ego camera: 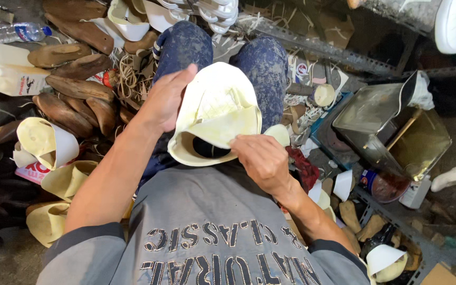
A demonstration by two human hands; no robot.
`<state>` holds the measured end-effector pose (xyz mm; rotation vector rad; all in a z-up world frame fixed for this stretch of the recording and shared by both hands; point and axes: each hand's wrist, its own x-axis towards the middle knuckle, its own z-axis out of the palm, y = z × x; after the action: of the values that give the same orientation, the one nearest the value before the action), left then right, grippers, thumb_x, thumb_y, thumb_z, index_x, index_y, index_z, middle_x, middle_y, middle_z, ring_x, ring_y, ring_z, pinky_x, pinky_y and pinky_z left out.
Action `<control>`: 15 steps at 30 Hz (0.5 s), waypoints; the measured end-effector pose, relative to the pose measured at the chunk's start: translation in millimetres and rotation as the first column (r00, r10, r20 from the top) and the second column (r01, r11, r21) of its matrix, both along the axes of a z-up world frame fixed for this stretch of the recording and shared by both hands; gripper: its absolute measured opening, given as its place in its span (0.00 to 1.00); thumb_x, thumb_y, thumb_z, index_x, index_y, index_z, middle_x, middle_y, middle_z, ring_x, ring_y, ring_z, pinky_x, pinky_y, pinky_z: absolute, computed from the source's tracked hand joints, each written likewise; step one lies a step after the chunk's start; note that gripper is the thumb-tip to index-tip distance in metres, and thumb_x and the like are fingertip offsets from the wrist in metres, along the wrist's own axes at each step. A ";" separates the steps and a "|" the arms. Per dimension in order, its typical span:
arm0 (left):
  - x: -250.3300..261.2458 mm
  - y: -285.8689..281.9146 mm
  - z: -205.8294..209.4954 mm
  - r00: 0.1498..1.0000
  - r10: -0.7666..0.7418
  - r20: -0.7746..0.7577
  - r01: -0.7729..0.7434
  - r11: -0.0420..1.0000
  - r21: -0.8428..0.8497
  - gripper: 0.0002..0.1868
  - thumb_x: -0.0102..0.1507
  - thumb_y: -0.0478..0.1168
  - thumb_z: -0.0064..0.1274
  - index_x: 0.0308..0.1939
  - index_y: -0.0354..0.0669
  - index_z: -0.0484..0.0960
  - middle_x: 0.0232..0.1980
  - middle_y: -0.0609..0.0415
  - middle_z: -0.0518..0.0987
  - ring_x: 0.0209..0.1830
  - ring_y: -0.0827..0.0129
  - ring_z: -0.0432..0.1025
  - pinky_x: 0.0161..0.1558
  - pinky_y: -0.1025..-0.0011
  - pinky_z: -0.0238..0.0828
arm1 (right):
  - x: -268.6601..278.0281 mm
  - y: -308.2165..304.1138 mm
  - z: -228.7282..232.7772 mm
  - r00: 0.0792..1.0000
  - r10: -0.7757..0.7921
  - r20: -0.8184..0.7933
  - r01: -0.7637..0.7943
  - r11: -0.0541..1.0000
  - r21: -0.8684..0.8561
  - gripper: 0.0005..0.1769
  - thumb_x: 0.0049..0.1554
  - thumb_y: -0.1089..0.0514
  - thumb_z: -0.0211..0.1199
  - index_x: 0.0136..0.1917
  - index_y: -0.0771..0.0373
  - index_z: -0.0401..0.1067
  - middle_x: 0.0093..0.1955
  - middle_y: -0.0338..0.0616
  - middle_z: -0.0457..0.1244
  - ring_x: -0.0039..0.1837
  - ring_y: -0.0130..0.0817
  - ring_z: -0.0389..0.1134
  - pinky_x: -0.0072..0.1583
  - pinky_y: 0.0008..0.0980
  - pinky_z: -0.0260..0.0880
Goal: The person uses a hammer to tap the sole of a white shoe held on their lap. They then pick up a shoe last, insert a piece of paper into it, and place the last inside the shoe.
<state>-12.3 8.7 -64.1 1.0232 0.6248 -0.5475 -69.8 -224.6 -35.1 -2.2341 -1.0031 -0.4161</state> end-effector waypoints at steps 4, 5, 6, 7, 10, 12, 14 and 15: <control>-49.2 -3.2 -5.3 0.967 -0.112 0.231 0.101 0.993 0.057 0.31 0.66 0.41 0.54 0.67 0.23 0.66 0.60 0.33 0.74 0.63 0.48 0.70 0.65 0.47 0.66 | -6.3 6.7 1.0 0.983 -0.162 -0.089 0.164 0.986 0.015 0.04 0.58 0.63 0.68 0.49 0.62 0.80 0.43 0.39 0.73 0.43 0.33 0.75 0.50 0.33 0.77; -49.5 -6.4 1.1 0.966 -0.124 0.226 0.115 0.992 0.054 0.31 0.66 0.41 0.54 0.67 0.23 0.66 0.60 0.33 0.74 0.63 0.48 0.70 0.65 0.47 0.66 | -7.8 7.0 -5.4 0.980 -0.176 -0.094 0.178 0.984 0.011 0.04 0.58 0.63 0.68 0.49 0.62 0.80 0.43 0.39 0.73 0.43 0.33 0.75 0.50 0.33 0.77; -50.2 -9.2 7.2 0.977 -0.121 0.175 0.094 0.983 0.156 0.24 0.61 0.39 0.60 0.58 0.28 0.75 0.51 0.43 0.77 0.53 0.59 0.71 0.57 0.57 0.71 | -9.8 7.6 -12.1 0.985 -0.143 -0.100 0.145 0.989 0.019 0.16 0.58 0.64 0.67 0.60 0.68 0.73 0.46 0.39 0.73 0.43 0.31 0.75 0.49 0.32 0.76; -53.9 -11.9 13.6 0.987 -0.105 0.120 0.071 0.963 0.258 0.18 0.57 0.37 0.66 0.48 0.33 0.83 0.42 0.53 0.80 0.43 0.69 0.71 0.48 0.66 0.75 | -12.9 8.1 -18.6 0.989 -0.100 -0.112 0.104 0.994 0.029 0.28 0.59 0.65 0.66 0.71 0.75 0.66 0.49 0.40 0.73 0.44 0.29 0.74 0.49 0.30 0.76; -58.5 7.1 -12.5 0.984 -0.156 0.092 0.110 0.920 0.377 0.18 0.53 0.33 0.66 0.46 0.34 0.84 0.39 0.51 0.82 0.40 0.69 0.74 0.45 0.67 0.75 | -12.5 -2.7 -14.9 0.938 -0.057 -0.341 0.121 0.978 0.168 0.40 0.52 0.57 0.76 0.72 0.71 0.64 0.53 0.59 0.70 0.50 0.57 0.73 0.50 0.54 0.76; -57.2 15.6 -13.8 0.992 -0.097 0.082 0.063 0.937 0.343 0.18 0.53 0.31 0.65 0.47 0.34 0.83 0.40 0.52 0.81 0.41 0.70 0.74 0.46 0.67 0.75 | 10.4 -22.2 11.3 0.903 -0.216 -0.372 0.275 0.955 0.113 0.27 0.57 0.56 0.69 0.67 0.68 0.70 0.54 0.56 0.69 0.55 0.56 0.72 0.56 0.51 0.74; -57.6 22.6 -13.7 0.996 -0.055 0.066 0.033 0.952 0.305 0.18 0.53 0.30 0.64 0.48 0.34 0.82 0.41 0.54 0.79 0.42 0.71 0.74 0.48 0.68 0.76 | 20.5 -47.1 22.4 0.835 -0.386 -0.391 0.437 0.898 0.047 0.18 0.63 0.54 0.62 0.62 0.65 0.75 0.56 0.53 0.69 0.60 0.54 0.71 0.61 0.49 0.72; -56.0 27.7 -12.9 0.996 -0.055 0.069 0.030 0.948 0.318 0.19 0.54 0.29 0.63 0.49 0.34 0.82 0.42 0.53 0.80 0.41 0.71 0.73 0.47 0.68 0.76 | 23.0 -60.6 19.1 0.769 -0.395 -0.503 0.423 0.904 -0.063 0.18 0.67 0.58 0.55 0.67 0.68 0.70 0.59 0.59 0.65 0.63 0.63 0.66 0.62 0.59 0.68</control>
<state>-68.3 36.4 -77.0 1.3578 0.6358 -0.4509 -46.8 -285.2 -16.0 -2.3258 -0.2174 -0.0182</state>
